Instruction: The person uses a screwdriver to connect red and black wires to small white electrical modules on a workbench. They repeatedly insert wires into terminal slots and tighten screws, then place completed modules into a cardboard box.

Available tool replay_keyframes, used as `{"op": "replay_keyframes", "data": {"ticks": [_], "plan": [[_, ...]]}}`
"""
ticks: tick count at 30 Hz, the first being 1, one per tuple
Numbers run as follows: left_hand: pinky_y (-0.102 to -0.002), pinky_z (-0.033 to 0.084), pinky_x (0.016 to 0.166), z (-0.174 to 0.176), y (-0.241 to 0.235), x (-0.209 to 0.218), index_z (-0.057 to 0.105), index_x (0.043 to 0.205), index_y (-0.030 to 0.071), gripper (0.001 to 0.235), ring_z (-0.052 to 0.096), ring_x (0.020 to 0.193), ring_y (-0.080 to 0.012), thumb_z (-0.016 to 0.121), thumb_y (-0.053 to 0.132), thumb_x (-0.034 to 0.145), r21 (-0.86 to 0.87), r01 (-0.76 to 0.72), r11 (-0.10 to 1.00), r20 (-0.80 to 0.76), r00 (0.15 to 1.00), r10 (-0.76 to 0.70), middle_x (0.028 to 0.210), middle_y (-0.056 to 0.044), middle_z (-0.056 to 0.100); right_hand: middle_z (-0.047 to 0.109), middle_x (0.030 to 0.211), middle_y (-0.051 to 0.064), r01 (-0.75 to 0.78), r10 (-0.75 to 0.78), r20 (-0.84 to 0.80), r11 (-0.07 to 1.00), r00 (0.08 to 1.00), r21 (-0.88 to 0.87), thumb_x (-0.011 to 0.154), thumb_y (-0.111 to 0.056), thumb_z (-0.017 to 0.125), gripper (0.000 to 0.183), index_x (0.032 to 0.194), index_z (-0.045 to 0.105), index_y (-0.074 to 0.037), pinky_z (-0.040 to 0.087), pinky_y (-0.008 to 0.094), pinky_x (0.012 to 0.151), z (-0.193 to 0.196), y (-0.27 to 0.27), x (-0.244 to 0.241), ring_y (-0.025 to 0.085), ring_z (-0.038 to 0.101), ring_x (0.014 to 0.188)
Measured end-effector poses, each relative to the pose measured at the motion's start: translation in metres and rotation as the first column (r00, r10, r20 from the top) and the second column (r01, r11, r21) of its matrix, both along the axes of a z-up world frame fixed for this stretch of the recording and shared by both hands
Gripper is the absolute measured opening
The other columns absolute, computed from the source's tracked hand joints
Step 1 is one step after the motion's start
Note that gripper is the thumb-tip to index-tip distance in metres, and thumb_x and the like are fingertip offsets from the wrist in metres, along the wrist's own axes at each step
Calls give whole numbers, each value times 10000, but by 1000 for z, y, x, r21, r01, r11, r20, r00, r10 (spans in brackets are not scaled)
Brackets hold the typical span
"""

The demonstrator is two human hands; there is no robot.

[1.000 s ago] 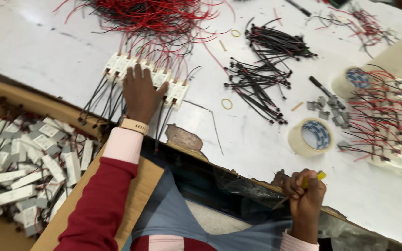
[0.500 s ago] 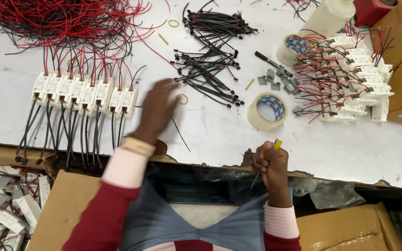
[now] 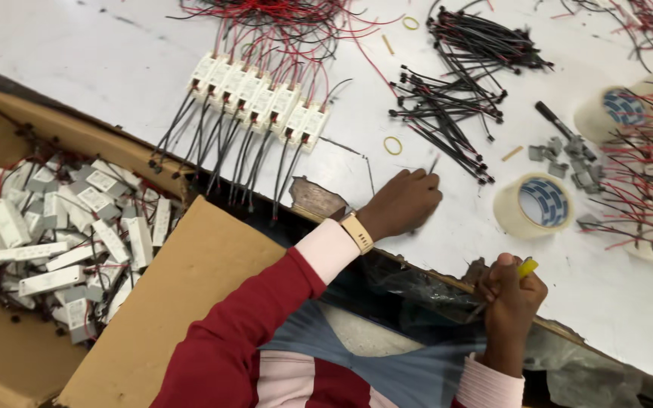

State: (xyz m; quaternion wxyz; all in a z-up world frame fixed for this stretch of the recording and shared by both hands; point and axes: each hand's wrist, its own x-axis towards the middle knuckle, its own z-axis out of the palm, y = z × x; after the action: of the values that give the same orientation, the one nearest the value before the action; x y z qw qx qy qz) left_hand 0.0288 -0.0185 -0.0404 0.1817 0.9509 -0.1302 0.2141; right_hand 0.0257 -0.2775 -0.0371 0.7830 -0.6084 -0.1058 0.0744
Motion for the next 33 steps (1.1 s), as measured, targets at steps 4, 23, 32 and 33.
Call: {"op": "replay_keyframes", "data": {"ticks": [4,23,32,33], "plan": [[-418,534,754,13,16,-8,652,1001,44,120,650,877,-296,672,112,905,-223,-155,962,80,981,177,1010,-121,609,443,634,-15,32,-33,-11,996,999,-86,1029,-181,668,298,804,525,-48,280,236,470,8,10,-6,58,366,500],[-418,511,586,87,-33,-76,604,1033,55,111,661,702,-331,639,159,1017,-447,-18,895,3,1000,22,979,-103,631,637,716,54,115,-103,-207,992,973,48,986,-178,629,216,1028,714,16,248,200,402,71,48,-18,46,372,432],[-341,514,594,124,-49,-96,675,1176,33,213,667,695,-241,685,112,978,-617,54,785,29,999,-46,1015,-100,655,669,817,85,28,-7,-115,983,993,182,996,-88,663,196,1089,700,80,299,192,473,84,52,-36,49,423,524],[-322,509,574,125,-51,-97,684,1151,35,185,664,668,-212,686,103,979,-651,45,758,10,999,-50,1004,-88,666,668,815,88,38,-14,-125,981,992,188,994,-80,661,192,1087,700,82,296,193,471,86,51,-39,50,419,519]]}}
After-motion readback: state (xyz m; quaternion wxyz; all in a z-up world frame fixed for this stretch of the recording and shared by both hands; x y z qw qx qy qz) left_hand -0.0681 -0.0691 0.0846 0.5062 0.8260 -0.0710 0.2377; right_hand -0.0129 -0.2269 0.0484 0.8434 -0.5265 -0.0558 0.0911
